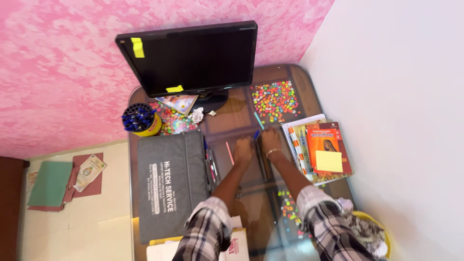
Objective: The person organizes a cluttered desk by picking up crumpled papers and placing them into a yellow bowl, stacking books and notebooks, and arranging pens into a holder. The person also moves a laptop and a pen holder to different positions on the desk.
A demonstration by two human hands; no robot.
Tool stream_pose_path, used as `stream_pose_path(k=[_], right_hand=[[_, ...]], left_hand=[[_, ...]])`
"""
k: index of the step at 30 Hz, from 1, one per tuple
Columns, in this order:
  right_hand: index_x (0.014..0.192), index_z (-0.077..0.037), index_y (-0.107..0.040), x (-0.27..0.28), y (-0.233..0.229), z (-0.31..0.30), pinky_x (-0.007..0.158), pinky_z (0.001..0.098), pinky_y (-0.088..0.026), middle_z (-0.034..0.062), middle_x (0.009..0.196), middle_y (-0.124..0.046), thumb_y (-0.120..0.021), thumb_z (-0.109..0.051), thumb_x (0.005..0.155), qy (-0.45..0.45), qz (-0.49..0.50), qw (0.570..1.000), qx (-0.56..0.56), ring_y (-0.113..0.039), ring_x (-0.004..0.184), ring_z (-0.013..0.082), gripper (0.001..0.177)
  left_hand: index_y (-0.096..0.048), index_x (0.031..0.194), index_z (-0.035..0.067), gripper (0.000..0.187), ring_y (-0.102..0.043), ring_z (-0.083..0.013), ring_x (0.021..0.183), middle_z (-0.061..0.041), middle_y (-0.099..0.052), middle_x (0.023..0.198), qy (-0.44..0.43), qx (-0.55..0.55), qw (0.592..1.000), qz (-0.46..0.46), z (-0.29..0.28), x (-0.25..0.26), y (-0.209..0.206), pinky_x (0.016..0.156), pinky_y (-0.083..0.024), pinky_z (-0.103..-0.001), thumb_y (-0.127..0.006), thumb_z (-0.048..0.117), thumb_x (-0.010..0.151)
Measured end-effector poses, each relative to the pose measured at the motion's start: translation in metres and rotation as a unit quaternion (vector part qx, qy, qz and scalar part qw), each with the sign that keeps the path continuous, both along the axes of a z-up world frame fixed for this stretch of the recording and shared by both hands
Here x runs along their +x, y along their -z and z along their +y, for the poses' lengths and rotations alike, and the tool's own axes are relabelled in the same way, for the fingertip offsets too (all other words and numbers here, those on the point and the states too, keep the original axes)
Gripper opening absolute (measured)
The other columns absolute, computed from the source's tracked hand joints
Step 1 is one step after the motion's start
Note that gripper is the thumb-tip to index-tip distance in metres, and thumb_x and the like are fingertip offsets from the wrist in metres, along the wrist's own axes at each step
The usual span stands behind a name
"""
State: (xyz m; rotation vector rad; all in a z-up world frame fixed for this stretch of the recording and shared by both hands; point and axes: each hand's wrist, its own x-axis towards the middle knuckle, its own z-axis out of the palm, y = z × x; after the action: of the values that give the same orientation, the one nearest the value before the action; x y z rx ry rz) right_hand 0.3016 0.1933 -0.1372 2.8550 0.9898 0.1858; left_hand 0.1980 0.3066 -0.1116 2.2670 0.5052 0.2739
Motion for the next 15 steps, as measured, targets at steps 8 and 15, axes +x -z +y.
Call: stream_pose_path(k=[8, 15], right_hand=[[0.104, -0.007, -0.077, -0.211, -0.059, -0.060, 0.074, 0.0384, -0.056, 0.0145, 0.098, -0.074, -0.075, -0.007, 0.077, 0.130, 0.132, 0.883, 0.432, -0.069, 0.079, 0.0284, 0.028], [0.118, -0.003, -0.070, -0.434, -0.147, -0.052, 0.073, 0.0250, -0.057, 0.0073, 0.095, -0.072, -0.073, -0.003, 0.082, 0.206, 0.224, 0.756, 0.580, -0.068, 0.079, 0.0114, 0.036]], left_hand=[[-0.065, 0.130, 0.004, 0.046, -0.070, -0.0143, 0.081, -0.003, -0.072, 0.090, -0.032, -0.369, 0.919, -0.132, 0.002, -0.187, -0.044, 0.074, -0.057, -0.032, -0.065, -0.004, 0.084], [-0.068, 0.120, -0.001, 0.022, -0.070, -0.0125, 0.089, -0.007, -0.073, 0.098, -0.006, -0.486, 0.871, -0.078, 0.058, -0.369, -0.122, 0.078, -0.054, -0.027, -0.067, 0.010, 0.102]])
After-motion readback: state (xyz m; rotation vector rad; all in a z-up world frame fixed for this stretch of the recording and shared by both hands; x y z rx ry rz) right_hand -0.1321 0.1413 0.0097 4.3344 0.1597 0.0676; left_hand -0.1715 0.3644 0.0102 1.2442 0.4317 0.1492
